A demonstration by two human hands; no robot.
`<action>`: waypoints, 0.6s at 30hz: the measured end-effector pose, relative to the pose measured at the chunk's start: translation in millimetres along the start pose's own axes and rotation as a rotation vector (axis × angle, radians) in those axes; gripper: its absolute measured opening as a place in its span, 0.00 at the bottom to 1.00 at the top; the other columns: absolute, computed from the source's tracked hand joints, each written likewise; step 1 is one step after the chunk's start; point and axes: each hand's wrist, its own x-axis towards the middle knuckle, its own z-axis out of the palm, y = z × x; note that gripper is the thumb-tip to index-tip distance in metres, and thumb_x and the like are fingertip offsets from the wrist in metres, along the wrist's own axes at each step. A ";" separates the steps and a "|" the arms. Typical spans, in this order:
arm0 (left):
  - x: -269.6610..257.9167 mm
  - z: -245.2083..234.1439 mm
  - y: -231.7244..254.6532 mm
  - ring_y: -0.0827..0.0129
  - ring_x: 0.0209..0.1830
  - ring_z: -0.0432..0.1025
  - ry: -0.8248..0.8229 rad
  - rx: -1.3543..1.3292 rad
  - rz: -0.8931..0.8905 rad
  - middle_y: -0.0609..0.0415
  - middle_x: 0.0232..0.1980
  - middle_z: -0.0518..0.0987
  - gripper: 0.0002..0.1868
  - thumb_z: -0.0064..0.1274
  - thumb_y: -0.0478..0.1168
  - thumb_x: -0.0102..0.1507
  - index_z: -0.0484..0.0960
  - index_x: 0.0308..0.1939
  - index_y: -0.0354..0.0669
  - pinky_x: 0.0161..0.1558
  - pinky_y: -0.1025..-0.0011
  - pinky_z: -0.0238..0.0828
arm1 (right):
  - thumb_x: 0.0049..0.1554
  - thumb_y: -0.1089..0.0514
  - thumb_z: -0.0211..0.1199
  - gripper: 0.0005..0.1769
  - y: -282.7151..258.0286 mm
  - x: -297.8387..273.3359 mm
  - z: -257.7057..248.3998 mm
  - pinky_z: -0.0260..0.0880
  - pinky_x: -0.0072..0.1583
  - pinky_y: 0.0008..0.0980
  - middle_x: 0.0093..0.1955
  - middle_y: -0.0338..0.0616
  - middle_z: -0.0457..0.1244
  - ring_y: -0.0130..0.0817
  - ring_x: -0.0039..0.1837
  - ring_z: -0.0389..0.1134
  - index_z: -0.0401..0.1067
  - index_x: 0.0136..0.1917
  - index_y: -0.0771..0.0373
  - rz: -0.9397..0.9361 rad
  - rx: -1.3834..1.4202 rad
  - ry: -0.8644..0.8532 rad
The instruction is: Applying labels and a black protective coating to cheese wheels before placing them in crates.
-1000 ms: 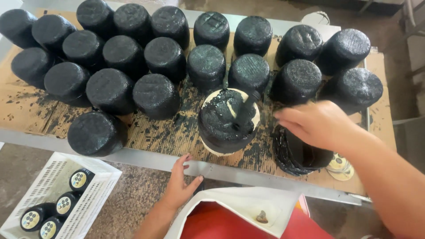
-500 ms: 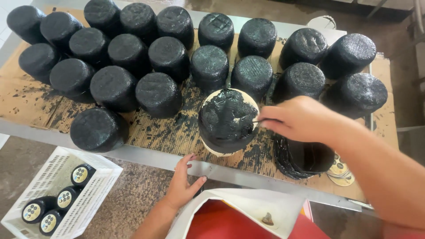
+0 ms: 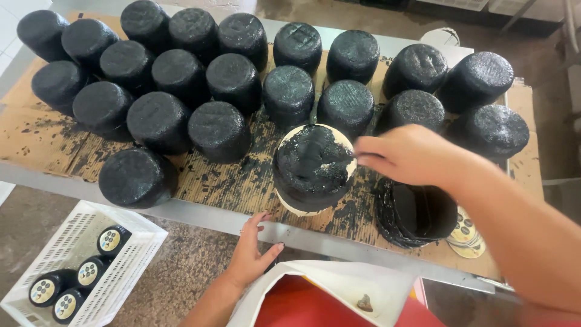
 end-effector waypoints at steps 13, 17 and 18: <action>2.3 -4.6 -6.0 0.56 0.72 0.63 0.037 0.009 0.072 0.44 0.72 0.65 0.43 0.56 0.54 0.62 0.56 0.74 0.41 0.69 0.56 0.62 | 0.61 0.44 0.55 0.15 5.4 -1.5 22.3 0.73 0.49 0.34 0.41 0.30 0.73 0.34 0.40 0.74 0.73 0.60 0.42 -0.112 0.276 0.167; 1.3 -13.2 13.0 0.55 0.72 0.62 -0.033 0.008 -0.175 0.51 0.76 0.61 0.47 0.55 0.59 0.58 0.53 0.76 0.51 0.47 0.61 0.77 | 0.62 0.41 0.52 0.17 5.9 -12.6 11.5 0.72 0.51 0.36 0.42 0.29 0.74 0.35 0.42 0.74 0.73 0.61 0.38 -0.010 0.238 0.025; 0.5 -14.8 19.1 0.56 0.73 0.62 -0.041 0.018 -0.217 0.52 0.77 0.60 0.47 0.55 0.57 0.58 0.52 0.77 0.52 0.39 0.64 0.80 | 0.61 0.38 0.51 0.18 7.5 -18.9 6.9 0.73 0.51 0.35 0.41 0.27 0.74 0.33 0.43 0.74 0.72 0.62 0.34 0.074 0.210 -0.047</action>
